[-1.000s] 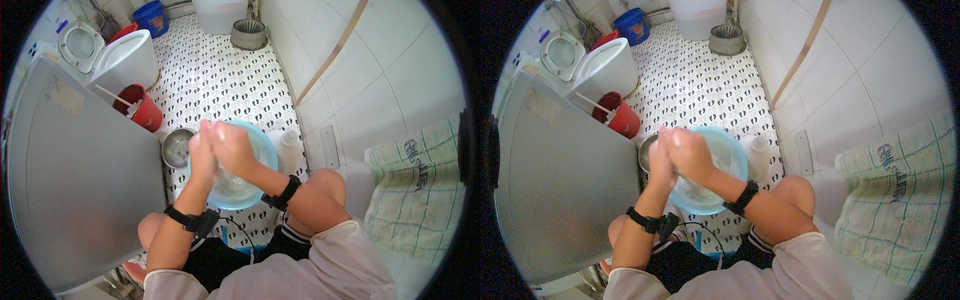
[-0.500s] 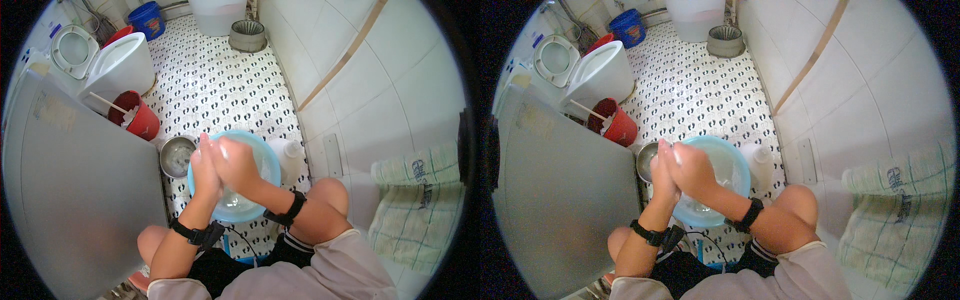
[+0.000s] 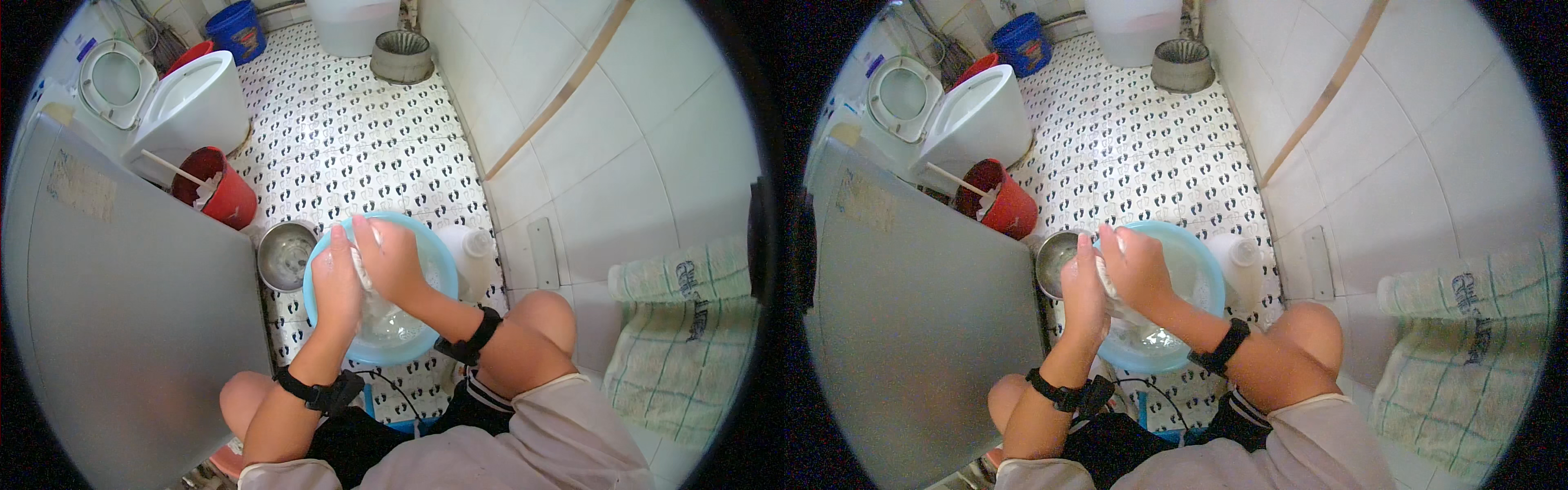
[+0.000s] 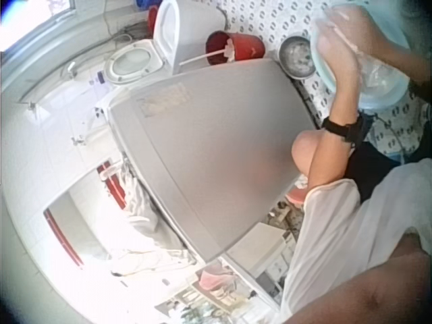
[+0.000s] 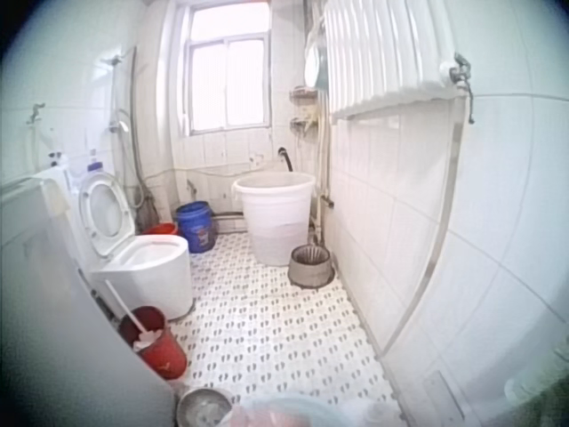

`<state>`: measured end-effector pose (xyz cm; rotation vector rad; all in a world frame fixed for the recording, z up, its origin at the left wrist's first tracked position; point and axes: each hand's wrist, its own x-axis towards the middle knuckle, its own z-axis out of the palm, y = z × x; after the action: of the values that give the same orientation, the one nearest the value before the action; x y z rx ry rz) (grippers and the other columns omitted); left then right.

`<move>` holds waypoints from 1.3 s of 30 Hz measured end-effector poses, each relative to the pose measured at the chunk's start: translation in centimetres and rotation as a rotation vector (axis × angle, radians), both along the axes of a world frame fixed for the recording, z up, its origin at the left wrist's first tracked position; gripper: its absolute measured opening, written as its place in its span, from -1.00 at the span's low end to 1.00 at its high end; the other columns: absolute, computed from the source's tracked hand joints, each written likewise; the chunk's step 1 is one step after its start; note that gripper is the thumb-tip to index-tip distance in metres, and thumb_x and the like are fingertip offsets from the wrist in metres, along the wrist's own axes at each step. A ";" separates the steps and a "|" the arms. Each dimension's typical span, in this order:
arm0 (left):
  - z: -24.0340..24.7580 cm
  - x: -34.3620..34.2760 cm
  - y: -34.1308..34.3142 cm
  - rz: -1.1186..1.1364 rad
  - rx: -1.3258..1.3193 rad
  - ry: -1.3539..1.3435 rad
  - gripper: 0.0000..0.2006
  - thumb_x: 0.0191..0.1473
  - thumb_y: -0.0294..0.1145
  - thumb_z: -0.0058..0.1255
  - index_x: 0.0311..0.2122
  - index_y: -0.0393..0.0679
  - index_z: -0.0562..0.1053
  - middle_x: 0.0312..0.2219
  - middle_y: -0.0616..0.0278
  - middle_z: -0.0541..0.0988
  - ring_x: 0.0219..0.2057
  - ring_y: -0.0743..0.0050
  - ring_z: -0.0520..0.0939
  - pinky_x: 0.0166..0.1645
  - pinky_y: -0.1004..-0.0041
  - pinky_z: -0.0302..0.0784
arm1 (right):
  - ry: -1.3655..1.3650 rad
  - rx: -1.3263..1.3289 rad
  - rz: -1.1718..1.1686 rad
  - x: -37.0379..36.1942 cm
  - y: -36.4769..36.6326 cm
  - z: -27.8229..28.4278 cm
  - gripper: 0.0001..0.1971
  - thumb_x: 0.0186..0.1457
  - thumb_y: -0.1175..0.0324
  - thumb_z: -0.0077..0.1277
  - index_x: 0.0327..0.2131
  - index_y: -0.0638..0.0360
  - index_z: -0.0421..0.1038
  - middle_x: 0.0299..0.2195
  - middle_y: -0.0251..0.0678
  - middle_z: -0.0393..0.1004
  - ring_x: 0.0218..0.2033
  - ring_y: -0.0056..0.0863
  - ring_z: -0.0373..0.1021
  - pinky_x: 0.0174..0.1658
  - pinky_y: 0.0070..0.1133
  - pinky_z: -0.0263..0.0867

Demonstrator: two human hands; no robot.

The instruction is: The person is washing a white cloth in a blue basin, scrubbing the fabric with soapy water by hand and wringing it out.

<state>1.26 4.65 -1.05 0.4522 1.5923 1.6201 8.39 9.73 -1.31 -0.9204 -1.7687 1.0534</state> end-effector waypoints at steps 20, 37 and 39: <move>0.6 0.3 -0.1 -0.010 0.143 -0.155 -0.62 0.26 -0.12 -0.24 -0.46 -0.19 0.41 -0.56 0.40 0.41 -0.52 0.73 0.36 -0.41 0.60 0.32 | 0.095 -0.014 0.082 0.5 -1.0 1.8 -0.66 0.12 0.27 -0.06 -0.63 0.30 0.26 -0.65 0.06 0.30 -0.62 0.01 0.26 -0.55 -0.32 0.16; 0.6 0.1 0.2 0.033 0.223 -0.245 -0.68 0.25 -0.10 -0.24 -0.44 -0.07 0.35 -0.52 0.39 0.42 -0.47 0.66 0.44 -0.35 0.54 0.39 | 0.070 0.100 -0.024 0.1 -1.1 0.8 -0.72 0.06 0.35 -0.01 -0.64 0.28 0.25 -0.67 0.02 0.26 -0.64 -0.04 0.24 -0.57 -0.32 0.14; 0.9 -0.8 0.1 0.012 0.091 -0.211 -0.68 0.25 -0.09 -0.25 -0.46 -0.06 0.34 -0.54 0.40 0.41 -0.49 0.67 0.42 -0.36 0.55 0.38 | 0.103 0.341 0.079 0.3 -1.3 0.6 -0.71 0.06 0.36 -0.01 -0.64 0.28 0.23 -0.67 0.02 0.26 -0.65 -0.04 0.23 -0.57 -0.32 0.13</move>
<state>0.50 4.79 -0.16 0.3075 1.3717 1.6945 8.68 8.47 -0.75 -0.5807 -1.8368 0.7977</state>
